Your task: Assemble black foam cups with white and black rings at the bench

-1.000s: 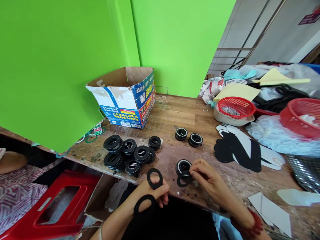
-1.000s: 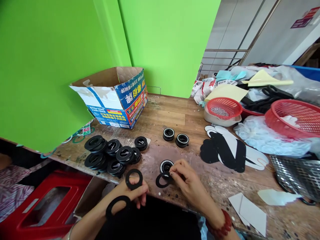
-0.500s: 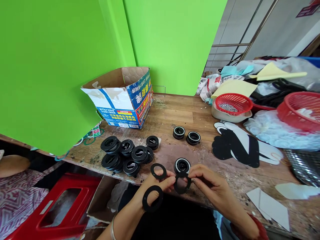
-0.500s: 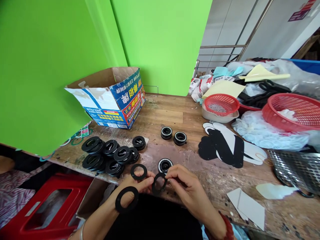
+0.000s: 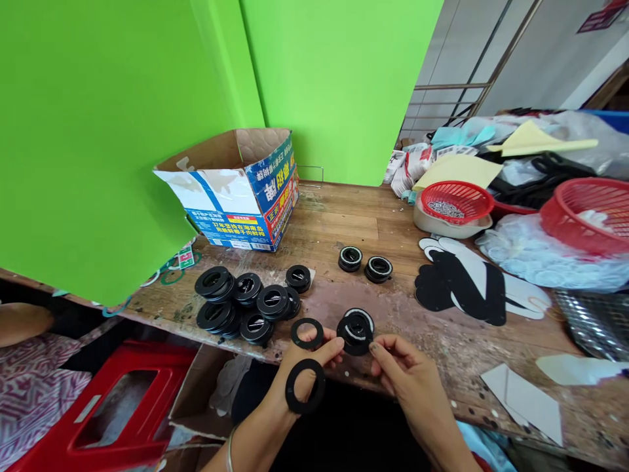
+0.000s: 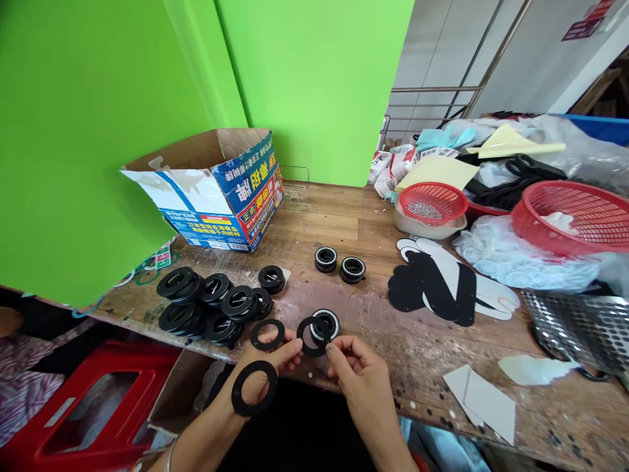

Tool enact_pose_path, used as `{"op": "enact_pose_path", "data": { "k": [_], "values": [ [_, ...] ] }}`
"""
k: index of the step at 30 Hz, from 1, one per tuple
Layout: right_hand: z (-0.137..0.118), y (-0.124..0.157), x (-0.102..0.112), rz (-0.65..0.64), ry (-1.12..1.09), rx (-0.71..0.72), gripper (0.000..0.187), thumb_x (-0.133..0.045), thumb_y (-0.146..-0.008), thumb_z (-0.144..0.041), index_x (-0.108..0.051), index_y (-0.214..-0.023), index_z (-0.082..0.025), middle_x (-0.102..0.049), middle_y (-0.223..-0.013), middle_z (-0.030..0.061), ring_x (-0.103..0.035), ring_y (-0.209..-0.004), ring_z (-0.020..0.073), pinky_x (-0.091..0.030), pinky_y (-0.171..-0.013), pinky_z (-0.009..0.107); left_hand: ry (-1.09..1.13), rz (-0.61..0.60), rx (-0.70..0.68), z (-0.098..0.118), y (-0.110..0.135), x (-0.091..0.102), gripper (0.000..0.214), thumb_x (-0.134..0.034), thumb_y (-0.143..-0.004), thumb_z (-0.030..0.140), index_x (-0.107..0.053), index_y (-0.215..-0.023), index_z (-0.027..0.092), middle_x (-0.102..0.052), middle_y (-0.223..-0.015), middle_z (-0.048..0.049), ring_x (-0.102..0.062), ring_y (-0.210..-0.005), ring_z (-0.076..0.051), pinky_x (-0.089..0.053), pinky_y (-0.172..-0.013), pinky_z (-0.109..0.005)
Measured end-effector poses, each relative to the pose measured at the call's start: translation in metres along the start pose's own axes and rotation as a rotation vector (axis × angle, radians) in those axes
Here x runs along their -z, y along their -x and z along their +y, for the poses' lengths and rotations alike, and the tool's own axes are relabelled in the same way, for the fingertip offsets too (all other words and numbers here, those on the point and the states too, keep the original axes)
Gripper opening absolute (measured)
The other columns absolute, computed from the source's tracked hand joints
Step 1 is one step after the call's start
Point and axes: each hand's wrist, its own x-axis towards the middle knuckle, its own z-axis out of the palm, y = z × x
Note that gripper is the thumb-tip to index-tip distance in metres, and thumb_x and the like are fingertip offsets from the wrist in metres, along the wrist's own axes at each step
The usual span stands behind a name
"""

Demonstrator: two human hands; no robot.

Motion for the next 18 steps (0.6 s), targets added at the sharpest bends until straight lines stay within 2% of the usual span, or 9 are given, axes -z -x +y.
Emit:
{"op": "enact_pose_path", "data": {
  "k": [3,5,8,10,12,14,18],
  "values": [
    [0.005,-0.001,-0.001,0.066,-0.023,0.010,0.044,-0.069,-0.073,-0.060,-0.062,-0.075,-0.017,-0.055,-0.058,-0.0019,-0.039,-0.048,0.0075,-0.028,-0.044,0.021,0.013,-0.030,0.009,-0.001,0.003,-0.005,0.038,-0.082,-0.059,0.043,-0.066,-0.076,0.014,-0.067,-0.069,-0.0025,-0.059,-0.062,-0.013,-0.046,-0.059,-0.024],
    [0.005,-0.006,0.003,0.109,-0.018,0.032,0.041,-0.070,-0.073,-0.058,-0.061,-0.073,-0.017,-0.055,-0.059,-0.0016,-0.040,-0.050,0.0082,-0.028,-0.045,0.021,0.003,-0.027,0.001,0.000,0.003,-0.008,0.043,-0.081,-0.060,0.043,-0.067,-0.087,0.013,-0.069,-0.077,-0.0053,-0.062,-0.064,-0.015,-0.050,-0.060,-0.025],
    [0.003,-0.018,0.012,0.188,-0.034,0.054,0.037,-0.069,-0.074,-0.054,-0.062,-0.071,-0.018,-0.051,-0.056,-0.0031,-0.039,-0.050,0.0090,-0.030,-0.047,0.022,0.001,0.078,-0.100,0.000,-0.004,-0.009,0.054,-0.080,-0.060,0.043,-0.062,-0.103,0.015,-0.066,-0.078,-0.0020,-0.063,-0.062,-0.016,-0.054,-0.057,-0.028],
    [0.002,-0.029,0.019,0.207,-0.031,0.088,0.033,-0.070,-0.072,-0.050,-0.062,-0.066,-0.018,-0.056,-0.062,-0.0008,-0.047,-0.058,0.0116,-0.036,-0.054,0.023,0.013,0.139,-0.139,-0.003,-0.013,-0.008,0.055,-0.081,-0.059,0.045,-0.058,-0.100,0.017,-0.062,-0.071,0.0014,-0.063,-0.059,-0.016,-0.055,-0.054,-0.028],
    [0.002,-0.040,0.024,0.152,0.002,0.105,0.030,-0.072,-0.067,-0.046,-0.063,-0.060,-0.018,-0.065,-0.079,0.0044,-0.056,-0.074,0.0163,-0.042,-0.066,0.026,0.025,0.120,-0.091,-0.009,-0.022,-0.008,0.053,-0.082,-0.058,0.050,-0.056,-0.091,0.017,-0.060,-0.067,0.0019,-0.063,-0.056,-0.016,-0.056,-0.053,-0.028],
    [0.003,-0.048,0.026,0.067,0.019,0.068,0.028,-0.073,-0.063,-0.043,-0.065,-0.058,-0.017,-0.068,-0.095,0.0078,-0.058,-0.085,0.0198,-0.043,-0.076,0.029,0.042,0.066,-0.015,-0.014,-0.029,-0.009,0.054,-0.083,-0.055,0.054,-0.054,-0.083,0.017,-0.060,-0.065,0.0016,-0.062,-0.054,-0.015,-0.057,-0.052,-0.028],
    [0.008,-0.056,0.023,0.006,-0.074,-0.060,0.027,-0.074,-0.059,-0.041,-0.072,-0.069,-0.016,-0.071,-0.092,0.0082,-0.058,-0.082,0.0207,-0.043,-0.078,0.032,0.089,0.000,0.046,-0.015,-0.035,-0.012,0.056,-0.086,-0.050,0.056,-0.055,-0.073,0.016,-0.059,-0.061,0.0017,-0.062,-0.052,-0.014,-0.056,-0.051,-0.025]
  ]
}}
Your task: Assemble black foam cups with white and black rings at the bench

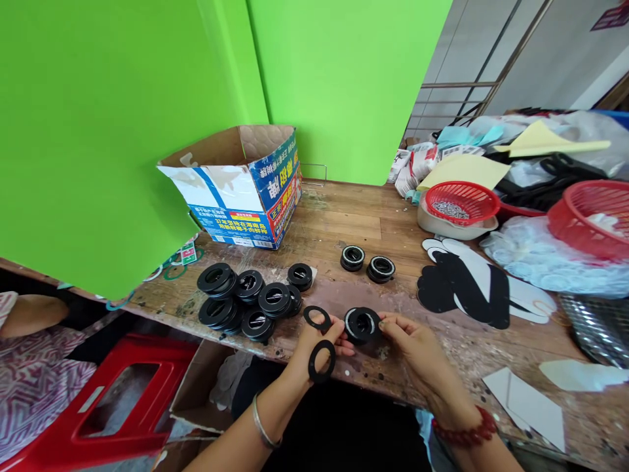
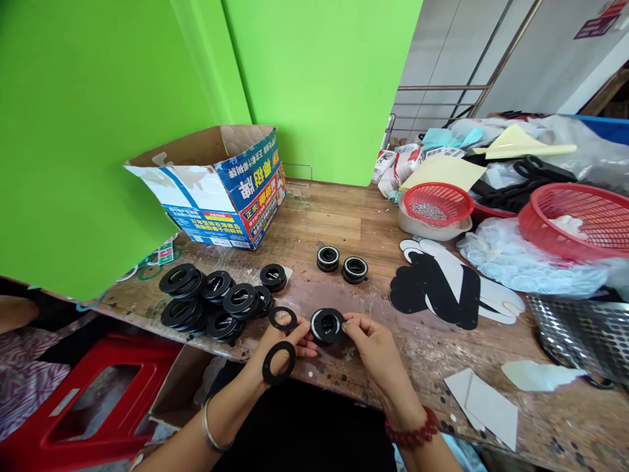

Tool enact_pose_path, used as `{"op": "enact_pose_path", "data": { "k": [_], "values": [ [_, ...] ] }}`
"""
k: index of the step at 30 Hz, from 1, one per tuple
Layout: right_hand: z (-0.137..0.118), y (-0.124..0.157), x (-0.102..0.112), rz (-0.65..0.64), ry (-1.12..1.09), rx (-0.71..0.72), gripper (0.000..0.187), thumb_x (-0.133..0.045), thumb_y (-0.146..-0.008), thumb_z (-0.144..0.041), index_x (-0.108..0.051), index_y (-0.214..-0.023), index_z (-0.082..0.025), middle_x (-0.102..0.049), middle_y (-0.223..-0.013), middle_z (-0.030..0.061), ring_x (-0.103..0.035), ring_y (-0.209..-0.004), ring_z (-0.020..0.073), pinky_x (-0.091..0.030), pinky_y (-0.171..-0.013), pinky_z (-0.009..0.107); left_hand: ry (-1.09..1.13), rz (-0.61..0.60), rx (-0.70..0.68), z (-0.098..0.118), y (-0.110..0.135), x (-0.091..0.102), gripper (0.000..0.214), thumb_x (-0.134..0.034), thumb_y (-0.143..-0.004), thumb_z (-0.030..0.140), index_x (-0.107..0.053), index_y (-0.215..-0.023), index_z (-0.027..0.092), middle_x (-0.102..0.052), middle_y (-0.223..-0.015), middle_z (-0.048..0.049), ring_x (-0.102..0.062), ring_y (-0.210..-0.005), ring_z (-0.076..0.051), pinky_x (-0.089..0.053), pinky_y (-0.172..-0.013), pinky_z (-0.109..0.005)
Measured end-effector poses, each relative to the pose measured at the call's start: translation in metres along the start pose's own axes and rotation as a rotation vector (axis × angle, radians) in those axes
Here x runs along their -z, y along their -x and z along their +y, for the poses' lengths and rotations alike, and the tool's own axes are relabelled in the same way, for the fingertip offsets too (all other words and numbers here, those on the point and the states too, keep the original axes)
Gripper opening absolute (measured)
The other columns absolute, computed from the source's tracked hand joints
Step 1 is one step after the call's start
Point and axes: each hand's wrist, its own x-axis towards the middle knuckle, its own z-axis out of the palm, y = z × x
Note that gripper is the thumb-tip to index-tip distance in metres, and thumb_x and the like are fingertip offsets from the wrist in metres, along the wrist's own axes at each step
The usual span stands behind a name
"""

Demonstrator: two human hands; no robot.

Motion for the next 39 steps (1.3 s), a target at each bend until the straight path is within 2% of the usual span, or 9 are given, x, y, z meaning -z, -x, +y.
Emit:
{"op": "enact_pose_path", "data": {
  "k": [11,17,25,30,35,39],
  "values": [
    [-0.004,-0.007,-0.005,-0.027,-0.002,-0.056,0.029,-0.075,-0.054,-0.039,-0.074,-0.070,-0.015,-0.071,-0.082,0.0068,-0.057,-0.079,0.0198,-0.043,-0.075,0.030,0.110,0.061,-0.005,0.014,0.002,-0.005,0.062,-0.092,-0.032,0.054,-0.060,-0.064,0.012,-0.061,-0.060,0.0001,-0.062,-0.054,-0.012,-0.058,-0.054,-0.024],
    [-0.009,-0.007,-0.005,-0.040,0.006,-0.101,0.028,-0.074,-0.052,-0.037,-0.073,-0.069,-0.015,-0.068,-0.074,0.0047,-0.056,-0.070,0.0172,-0.043,-0.065,0.028,0.090,0.058,0.009,0.014,0.002,-0.004,0.064,-0.092,-0.032,0.056,-0.060,-0.065,0.011,-0.061,-0.060,-0.0005,-0.062,-0.055,-0.013,-0.058,-0.055,-0.024],
    [-0.010,-0.011,-0.004,-0.141,0.004,-0.111,0.023,-0.072,-0.060,-0.035,-0.071,-0.072,-0.016,-0.068,-0.070,0.0038,-0.060,-0.068,0.0181,-0.046,-0.064,0.028,0.079,0.027,-0.005,0.011,0.000,-0.002,0.057,-0.091,-0.040,0.052,-0.060,-0.066,0.012,-0.060,-0.062,-0.0010,-0.062,-0.057,-0.013,-0.058,-0.056,-0.025],
    [-0.010,-0.010,-0.003,-0.121,0.048,-0.099,0.024,-0.070,-0.061,-0.036,-0.071,-0.073,-0.015,-0.068,-0.069,0.0033,-0.058,-0.065,0.0173,-0.045,-0.062,0.028,0.070,0.035,-0.001,0.010,-0.001,-0.001,0.057,-0.091,-0.041,0.052,-0.060,-0.067,0.012,-0.061,-0.063,-0.0012,-0.062,-0.058,-0.014,-0.058,-0.057,-0.026],
    [-0.016,-0.008,-0.006,-0.107,0.082,-0.087,0.026,-0.071,-0.059,-0.038,-0.070,-0.070,-0.015,-0.069,-0.074,0.0047,-0.058,-0.070,0.0180,-0.045,-0.066,0.028,0.069,0.032,-0.017,0.008,-0.001,-0.001,0.059,-0.091,-0.041,0.053,-0.060,-0.069,0.011,-0.061,-0.066,-0.0015,-0.062,-0.059,-0.014,-0.059,-0.058,-0.026],
    [-0.017,-0.007,-0.008,-0.075,0.125,-0.059,0.028,-0.070,-0.057,-0.040,-0.070,-0.069,-0.015,-0.068,-0.072,0.0045,-0.056,-0.067,0.0171,-0.043,-0.064,0.028,0.081,0.031,-0.008,0.008,-0.002,-0.002,0.059,-0.093,-0.039,0.048,-0.060,-0.073,0.012,-0.061,-0.065,-0.0002,-0.063,-0.056,-0.014,-0.058,-0.057,-0.027]
  ]
}}
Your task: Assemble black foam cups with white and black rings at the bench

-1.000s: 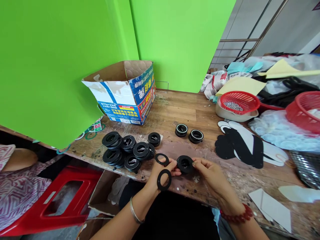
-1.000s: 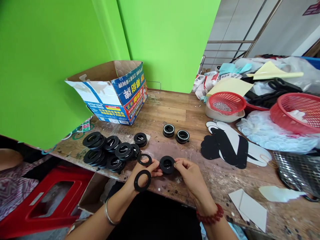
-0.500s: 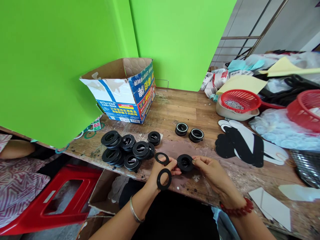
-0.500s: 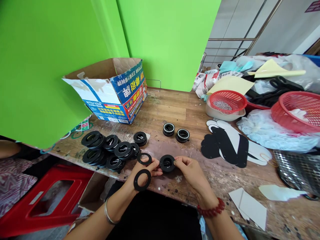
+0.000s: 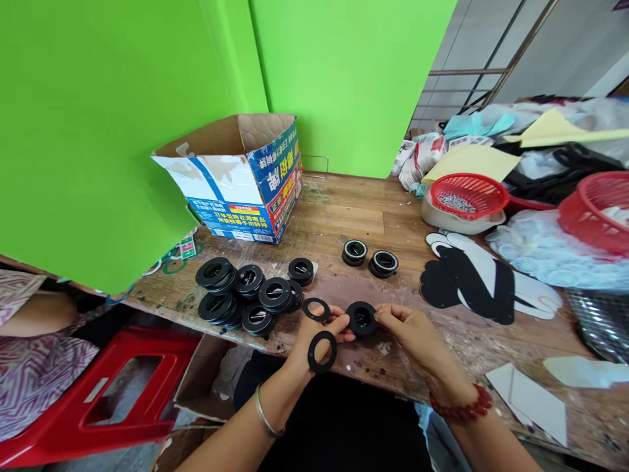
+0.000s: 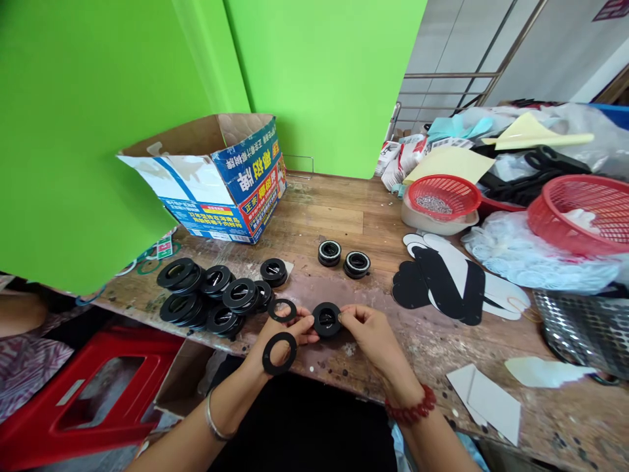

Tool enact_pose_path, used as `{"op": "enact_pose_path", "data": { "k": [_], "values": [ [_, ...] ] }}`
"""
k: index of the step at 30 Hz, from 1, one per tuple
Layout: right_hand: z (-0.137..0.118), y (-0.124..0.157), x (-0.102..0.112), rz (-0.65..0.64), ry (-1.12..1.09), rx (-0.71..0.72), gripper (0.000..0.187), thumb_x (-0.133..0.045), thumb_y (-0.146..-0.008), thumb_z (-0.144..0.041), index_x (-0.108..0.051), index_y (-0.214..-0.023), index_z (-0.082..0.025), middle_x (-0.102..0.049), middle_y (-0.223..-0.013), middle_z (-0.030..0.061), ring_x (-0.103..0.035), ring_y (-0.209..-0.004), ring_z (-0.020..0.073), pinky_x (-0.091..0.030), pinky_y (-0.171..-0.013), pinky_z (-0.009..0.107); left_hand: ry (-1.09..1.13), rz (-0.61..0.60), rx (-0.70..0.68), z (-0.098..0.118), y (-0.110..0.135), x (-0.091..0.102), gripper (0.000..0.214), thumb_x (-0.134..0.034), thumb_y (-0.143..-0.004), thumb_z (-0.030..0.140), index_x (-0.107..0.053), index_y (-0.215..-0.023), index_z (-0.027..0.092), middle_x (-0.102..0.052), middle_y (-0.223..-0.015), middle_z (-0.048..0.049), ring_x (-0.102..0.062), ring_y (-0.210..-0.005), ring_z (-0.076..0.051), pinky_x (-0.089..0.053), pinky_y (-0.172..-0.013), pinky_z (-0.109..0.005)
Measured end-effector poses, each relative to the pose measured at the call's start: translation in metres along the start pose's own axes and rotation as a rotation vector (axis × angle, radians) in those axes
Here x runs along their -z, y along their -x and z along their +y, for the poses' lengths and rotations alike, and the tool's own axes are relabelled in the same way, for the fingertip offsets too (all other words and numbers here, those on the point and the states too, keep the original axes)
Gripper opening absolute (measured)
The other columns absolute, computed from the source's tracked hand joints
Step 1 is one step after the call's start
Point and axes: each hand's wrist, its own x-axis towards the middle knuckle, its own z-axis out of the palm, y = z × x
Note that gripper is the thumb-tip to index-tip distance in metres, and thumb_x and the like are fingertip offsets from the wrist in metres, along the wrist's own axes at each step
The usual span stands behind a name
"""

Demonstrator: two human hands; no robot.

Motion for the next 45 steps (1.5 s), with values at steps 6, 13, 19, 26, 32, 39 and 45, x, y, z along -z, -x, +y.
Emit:
{"op": "enact_pose_path", "data": {
  "k": [6,13,19,26,32,39,45],
  "values": [
    [0.003,0.003,-0.003,0.077,0.223,0.173,0.025,-0.060,-0.065,-0.043,-0.059,-0.060,-0.018,-0.062,-0.067,0.0029,-0.052,-0.063,0.0164,-0.039,-0.060,0.028,-0.044,0.041,0.026,0.002,-0.003,-0.003,0.044,-0.089,-0.050,0.030,-0.059,-0.077,0.013,-0.062,-0.065,0.0005,-0.064,-0.051,-0.014,-0.057,-0.054,-0.027],
    [0.005,0.008,-0.009,0.214,0.599,0.466,0.017,-0.045,-0.073,-0.033,-0.048,-0.059,-0.022,-0.055,-0.064,0.0026,-0.049,-0.062,0.0164,-0.036,-0.060,0.029,-0.088,0.040,0.031,0.003,-0.004,-0.005,0.034,-0.083,-0.057,0.026,-0.058,-0.077,0.015,-0.062,-0.063,0.0010,-0.063,-0.052,-0.015,-0.057,-0.053,-0.027],
    [0.001,0.005,-0.005,0.192,0.861,0.527,0.018,-0.042,-0.075,-0.028,-0.037,-0.059,-0.023,-0.049,-0.057,0.0012,-0.041,-0.056,0.0152,-0.027,-0.056,0.030,-0.111,0.037,0.041,0.005,-0.004,-0.006,0.025,-0.078,-0.062,0.019,-0.058,-0.077,0.015,-0.063,-0.063,0.0002,-0.062,-0.051,-0.015,-0.056,-0.052,-0.026],
    [-0.005,-0.006,0.008,-0.075,0.389,0.091,0.021,-0.058,-0.068,-0.043,-0.053,-0.069,-0.022,-0.053,-0.049,-0.0044,-0.051,-0.045,0.0139,-0.038,-0.045,0.025,-0.120,0.031,0.040,0.006,-0.004,-0.006,0.023,-0.077,-0.065,0.016,-0.058,-0.078,0.014,-0.062,-0.063,0.0005,-0.061,-0.049,-0.013,-0.055,-0.051,-0.026],
    [-0.012,-0.025,-0.008,-0.104,0.363,0.044,0.035,-0.061,-0.068,-0.054,-0.048,-0.064,-0.022,-0.049,-0.047,-0.0059,-0.044,-0.036,0.0109,-0.031,-0.038,0.024,-0.121,-0.020,0.030,0.006,-0.004,-0.002,0.030,-0.082,-0.063,0.023,-0.061,-0.080,0.012,-0.062,-0.064,-0.0007,-0.062,-0.052,-0.013,-0.055,-0.055,-0.025],
    [-0.009,-0.013,-0.018,-0.003,0.791,0.418,0.035,-0.071,-0.069,-0.048,-0.050,-0.077,-0.021,-0.055,-0.073,-0.0014,-0.048,-0.063,0.0145,-0.034,-0.056,0.026,-0.004,-0.084,-0.040,-0.008,-0.011,0.009,0.054,-0.083,-0.057,0.052,-0.057,-0.085,0.013,-0.060,-0.064,-0.0003,-0.064,-0.056,-0.016,-0.055,-0.055,-0.027],
    [0.000,0.001,-0.013,0.022,0.807,0.531,0.031,-0.070,-0.073,-0.034,-0.059,-0.099,-0.020,-0.057,-0.095,0.0063,-0.059,-0.085,0.0227,-0.045,-0.075,0.034,0.022,-0.037,-0.078,-0.011,0.001,0.011,0.056,-0.082,-0.058,0.050,-0.054,-0.093,0.015,-0.060,-0.067,0.0015,-0.064,-0.057,-0.014,-0.055,-0.057,-0.026]
  ]
}}
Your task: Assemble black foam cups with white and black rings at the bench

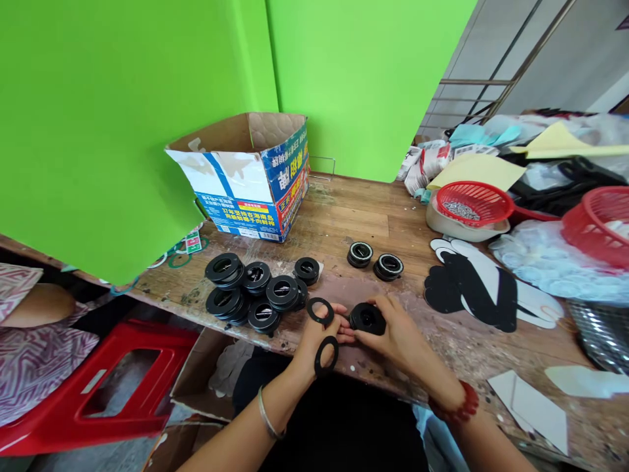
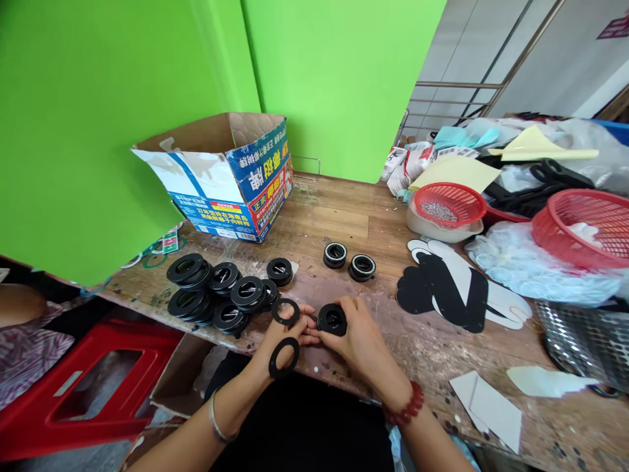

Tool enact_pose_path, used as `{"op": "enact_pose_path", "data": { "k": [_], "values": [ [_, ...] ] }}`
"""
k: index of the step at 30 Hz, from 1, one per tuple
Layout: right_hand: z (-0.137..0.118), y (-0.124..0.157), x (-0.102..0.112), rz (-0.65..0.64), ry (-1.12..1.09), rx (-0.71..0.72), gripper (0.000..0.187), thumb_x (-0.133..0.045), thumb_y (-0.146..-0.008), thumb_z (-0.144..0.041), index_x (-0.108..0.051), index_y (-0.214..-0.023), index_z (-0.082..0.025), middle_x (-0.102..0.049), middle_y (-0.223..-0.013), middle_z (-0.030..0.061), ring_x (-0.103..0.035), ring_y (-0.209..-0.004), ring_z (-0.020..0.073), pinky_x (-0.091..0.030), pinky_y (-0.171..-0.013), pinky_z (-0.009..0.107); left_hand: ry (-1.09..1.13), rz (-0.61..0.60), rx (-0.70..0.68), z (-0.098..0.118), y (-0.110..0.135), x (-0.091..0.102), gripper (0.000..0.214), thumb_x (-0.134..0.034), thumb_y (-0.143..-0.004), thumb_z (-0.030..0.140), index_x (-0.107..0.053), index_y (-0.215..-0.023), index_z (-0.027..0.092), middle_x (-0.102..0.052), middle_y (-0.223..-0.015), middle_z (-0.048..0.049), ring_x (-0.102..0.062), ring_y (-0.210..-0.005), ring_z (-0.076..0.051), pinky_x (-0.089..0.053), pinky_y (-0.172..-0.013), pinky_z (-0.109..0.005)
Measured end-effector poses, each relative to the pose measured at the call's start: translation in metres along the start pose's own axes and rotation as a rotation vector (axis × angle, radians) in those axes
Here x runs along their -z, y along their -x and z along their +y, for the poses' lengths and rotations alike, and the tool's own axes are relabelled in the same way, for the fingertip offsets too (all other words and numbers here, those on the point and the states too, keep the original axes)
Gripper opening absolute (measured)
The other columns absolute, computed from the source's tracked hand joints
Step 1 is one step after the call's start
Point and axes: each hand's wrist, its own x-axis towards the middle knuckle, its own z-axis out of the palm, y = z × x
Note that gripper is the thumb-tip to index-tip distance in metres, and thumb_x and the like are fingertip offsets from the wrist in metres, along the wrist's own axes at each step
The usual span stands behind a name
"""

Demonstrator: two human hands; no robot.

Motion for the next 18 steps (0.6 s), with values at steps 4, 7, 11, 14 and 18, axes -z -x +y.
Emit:
{"op": "enact_pose_path", "data": {
  "k": [4,7,11,14,18],
  "values": [
    [-0.010,-0.023,-0.011,0.135,-0.009,0.020,0.037,-0.072,-0.071,-0.029,-0.060,-0.103,-0.017,-0.059,-0.102,0.0097,-0.059,-0.093,0.0251,-0.047,-0.084,0.037,-0.088,0.045,-0.048,0.002,0.022,0.007,0.049,-0.081,-0.063,0.046,-0.055,-0.093,0.016,-0.059,-0.073,0.0014,-0.064,-0.064,-0.014,-0.058,-0.067,-0.030],
    [-0.025,-0.043,-0.024,0.098,-0.025,0.094,0.042,-0.075,-0.070,-0.025,-0.061,-0.108,-0.016,-0.059,-0.107,0.0096,-0.058,-0.097,0.0238,-0.047,-0.087,0.036,-0.168,-0.001,-0.025,0.003,0.033,0.014,0.042,-0.078,-0.067,0.045,-0.057,-0.089,0.016,-0.060,-0.075,0.0001,-0.064,-0.068,-0.016,-0.058,-0.070,-0.032],
    [-0.032,-0.065,-0.027,0.050,0.039,0.138,0.036,-0.072,-0.080,-0.038,-0.062,-0.109,-0.019,-0.061,-0.105,0.0072,-0.060,-0.094,0.0214,-0.047,-0.081,0.032,-0.219,-0.039,-0.013,0.004,0.036,0.022,0.036,-0.077,-0.067,0.043,-0.060,-0.085,0.016,-0.060,-0.076,-0.0003,-0.062,-0.070,-0.016,-0.057,-0.073,-0.034],
    [-0.025,-0.087,-0.015,0.126,0.397,-0.008,0.029,-0.057,-0.092,-0.036,-0.062,-0.112,-0.016,-0.058,-0.111,0.0125,-0.062,-0.090,0.0231,-0.045,-0.071,0.032,-0.244,-0.046,-0.013,0.005,0.035,0.023,0.030,-0.075,-0.068,0.039,-0.062,-0.084,0.016,-0.061,-0.076,-0.0004,-0.061,-0.070,-0.015,-0.056,-0.073,-0.032],
    [-0.020,-0.105,0.000,0.065,0.631,-0.067,0.020,-0.048,-0.094,-0.018,-0.063,-0.106,-0.012,-0.058,-0.112,0.0154,-0.063,-0.092,0.0256,-0.039,-0.063,0.030,-0.218,-0.113,0.005,0.006,0.035,0.017,0.028,-0.074,-0.068,0.035,-0.064,-0.086,0.016,-0.060,-0.074,0.0003,-0.058,-0.068,-0.014,-0.054,-0.070,-0.029]
  ]
}}
